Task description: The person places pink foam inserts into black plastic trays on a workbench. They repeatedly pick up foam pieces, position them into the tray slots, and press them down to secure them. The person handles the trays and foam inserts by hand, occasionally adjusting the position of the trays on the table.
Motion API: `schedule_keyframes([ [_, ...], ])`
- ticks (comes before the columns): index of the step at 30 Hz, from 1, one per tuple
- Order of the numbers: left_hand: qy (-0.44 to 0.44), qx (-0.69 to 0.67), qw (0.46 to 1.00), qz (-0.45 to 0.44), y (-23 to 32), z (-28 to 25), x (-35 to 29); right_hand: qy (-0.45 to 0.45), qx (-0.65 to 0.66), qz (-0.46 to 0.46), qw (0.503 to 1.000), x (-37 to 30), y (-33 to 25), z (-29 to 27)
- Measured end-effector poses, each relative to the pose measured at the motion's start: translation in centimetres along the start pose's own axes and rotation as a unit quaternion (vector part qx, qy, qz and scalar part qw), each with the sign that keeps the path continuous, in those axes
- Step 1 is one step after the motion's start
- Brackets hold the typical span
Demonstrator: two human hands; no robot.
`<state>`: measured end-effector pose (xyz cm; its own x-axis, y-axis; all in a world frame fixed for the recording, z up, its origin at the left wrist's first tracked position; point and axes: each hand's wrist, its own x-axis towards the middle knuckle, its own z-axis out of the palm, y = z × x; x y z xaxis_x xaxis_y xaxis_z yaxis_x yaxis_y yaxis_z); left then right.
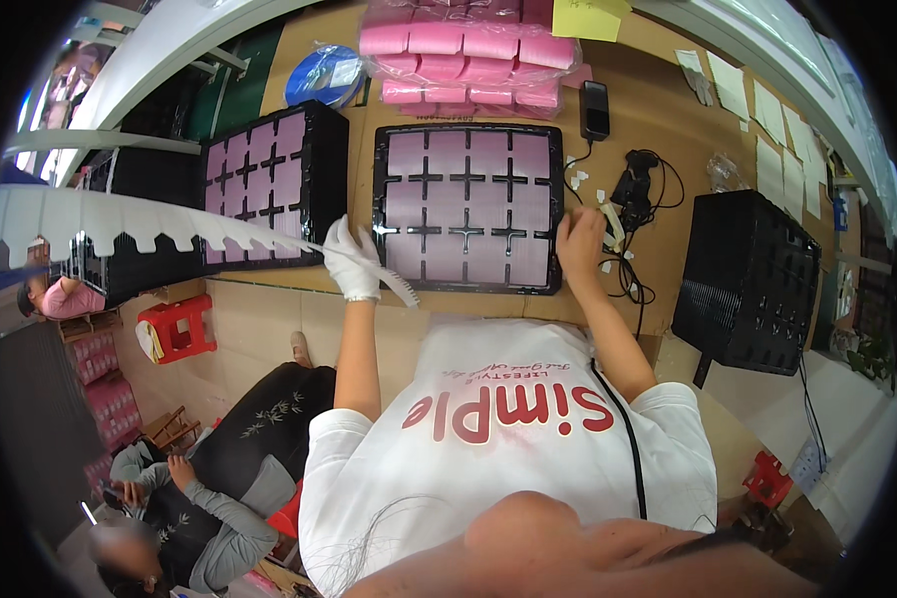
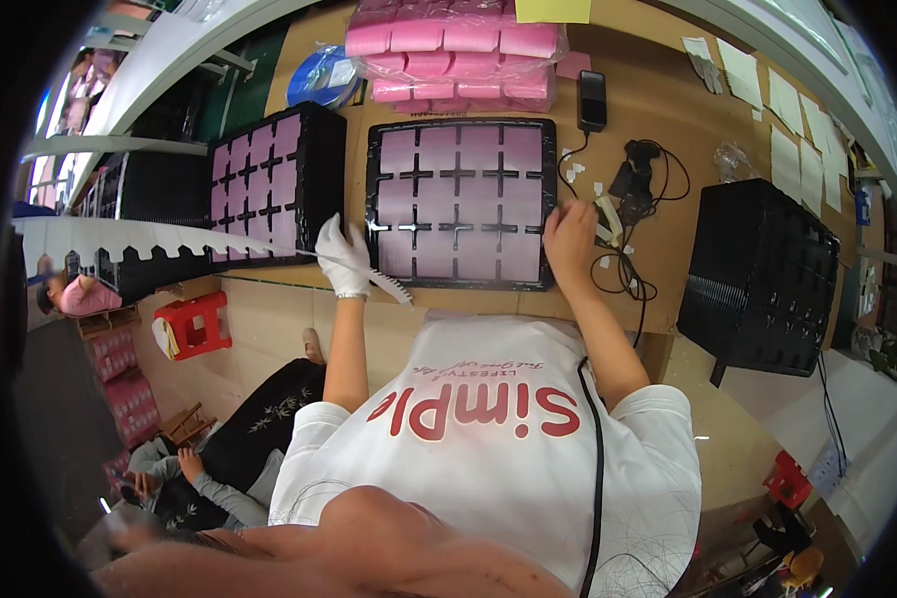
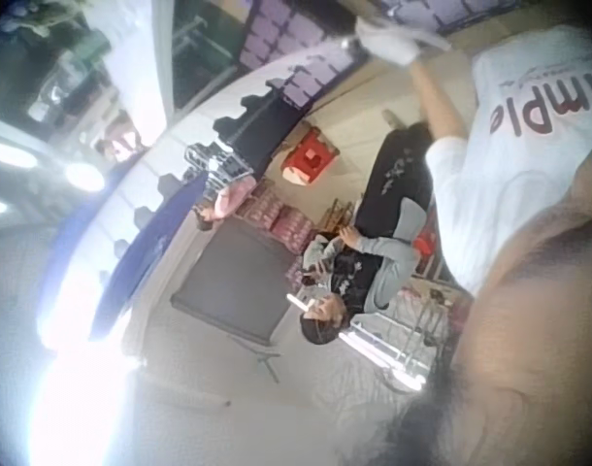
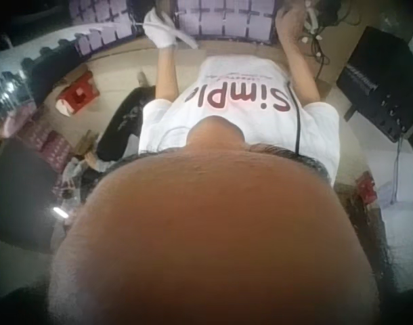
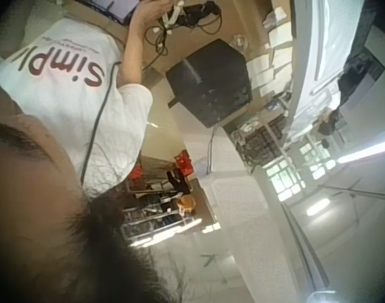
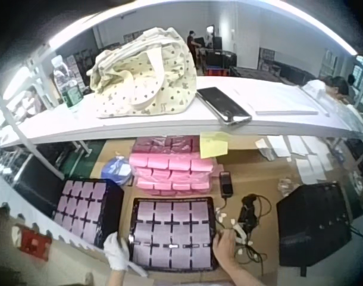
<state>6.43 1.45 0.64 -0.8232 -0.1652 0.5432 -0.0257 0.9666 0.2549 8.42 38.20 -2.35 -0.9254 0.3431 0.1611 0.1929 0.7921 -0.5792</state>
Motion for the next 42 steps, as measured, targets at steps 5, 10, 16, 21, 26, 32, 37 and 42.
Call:
schedule_keyframes([
  [5,-0.140,-0.089,0.964,0.207,3.3,4.8,5.0,-0.044,-0.044,-0.195,0.979,6.9,-1.2,4.2],
  [10,-0.245,0.144,0.929,0.237,2.3,10.4,6.2,-0.099,-0.193,-0.248,0.944,8.6,-0.6,6.8],
  [16,-0.252,0.148,0.929,0.225,2.9,9.9,7.2,-0.092,-0.241,-0.186,0.948,8.2,-1.2,6.1],
  [21,-0.188,0.066,0.960,0.199,2.3,4.7,4.6,-0.044,-0.159,-0.195,0.967,3.8,-0.8,0.8],
  [26,-0.356,-0.015,0.876,0.324,-2.3,0.0,-6.0,-0.246,-0.076,-0.344,0.903,-5.3,1.4,-2.0],
  [32,-0.387,0.050,0.874,0.291,-3.4,-2.9,-7.7,-0.233,-0.086,-0.378,0.892,-8.7,3.7,-1.7],
  [37,-0.238,-0.043,0.969,0.043,-1.1,-3.3,-7.2,-0.207,-0.029,-0.259,0.943,-8.6,4.9,-1.9],
  [42,-0.248,-0.201,0.917,-0.238,-5.6,1.0,-9.5,-0.284,0.212,0.114,0.928,-8.9,4.2,-0.7],
])
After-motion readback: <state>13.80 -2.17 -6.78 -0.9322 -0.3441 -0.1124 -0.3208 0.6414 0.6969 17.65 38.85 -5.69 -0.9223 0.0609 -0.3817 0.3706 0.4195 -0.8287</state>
